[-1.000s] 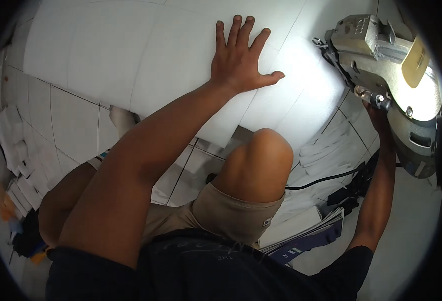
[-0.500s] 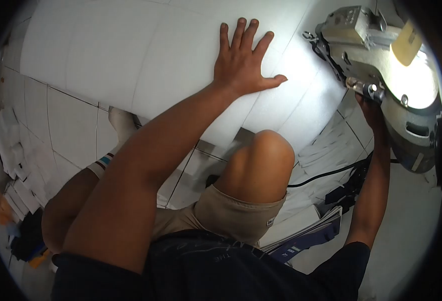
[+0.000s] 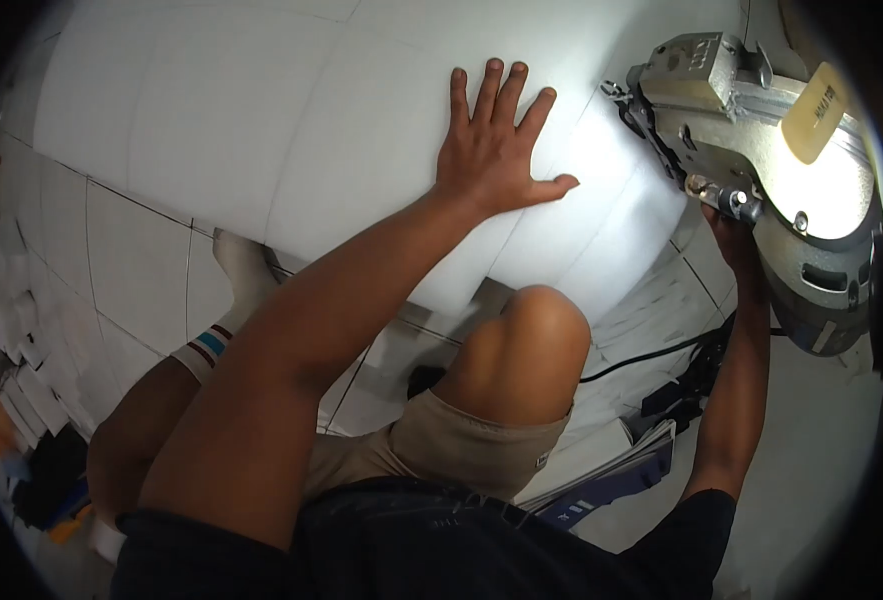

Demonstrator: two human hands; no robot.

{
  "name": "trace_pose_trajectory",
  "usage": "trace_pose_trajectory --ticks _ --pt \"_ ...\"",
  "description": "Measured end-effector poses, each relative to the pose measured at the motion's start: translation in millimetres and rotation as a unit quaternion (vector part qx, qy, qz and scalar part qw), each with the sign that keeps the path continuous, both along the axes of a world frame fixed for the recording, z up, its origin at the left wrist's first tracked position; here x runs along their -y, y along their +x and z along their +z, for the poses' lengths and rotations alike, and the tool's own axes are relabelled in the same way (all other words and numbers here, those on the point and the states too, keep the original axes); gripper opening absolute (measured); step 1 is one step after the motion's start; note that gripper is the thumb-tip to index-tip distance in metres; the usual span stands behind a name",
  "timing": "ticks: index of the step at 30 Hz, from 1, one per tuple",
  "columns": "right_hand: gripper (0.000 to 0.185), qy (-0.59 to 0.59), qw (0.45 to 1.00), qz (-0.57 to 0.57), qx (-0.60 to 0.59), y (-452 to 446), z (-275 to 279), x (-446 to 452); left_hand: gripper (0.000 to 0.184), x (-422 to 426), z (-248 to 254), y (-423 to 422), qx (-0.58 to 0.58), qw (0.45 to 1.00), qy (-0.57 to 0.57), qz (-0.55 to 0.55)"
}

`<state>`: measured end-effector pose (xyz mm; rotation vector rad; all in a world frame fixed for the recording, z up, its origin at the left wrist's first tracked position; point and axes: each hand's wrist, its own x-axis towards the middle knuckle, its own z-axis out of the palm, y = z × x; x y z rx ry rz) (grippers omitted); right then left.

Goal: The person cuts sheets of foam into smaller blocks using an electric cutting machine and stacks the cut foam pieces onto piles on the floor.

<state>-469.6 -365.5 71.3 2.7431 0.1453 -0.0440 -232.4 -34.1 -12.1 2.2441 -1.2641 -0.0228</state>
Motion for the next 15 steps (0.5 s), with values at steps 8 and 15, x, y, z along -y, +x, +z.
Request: trace_pose_trajectory --ticks 8,15 --pt "0.045 0.036 0.997 -0.065 0.007 -27.8 -29.6 38.7 0.089 -3.0 11.7 -2.2 -0.035 0.999 -0.013 -0.004" --pt "0.054 0.050 0.994 -0.091 0.017 -23.8 -19.2 25.1 0.100 -28.4 15.5 6.8 0.048 0.996 0.077 0.006"
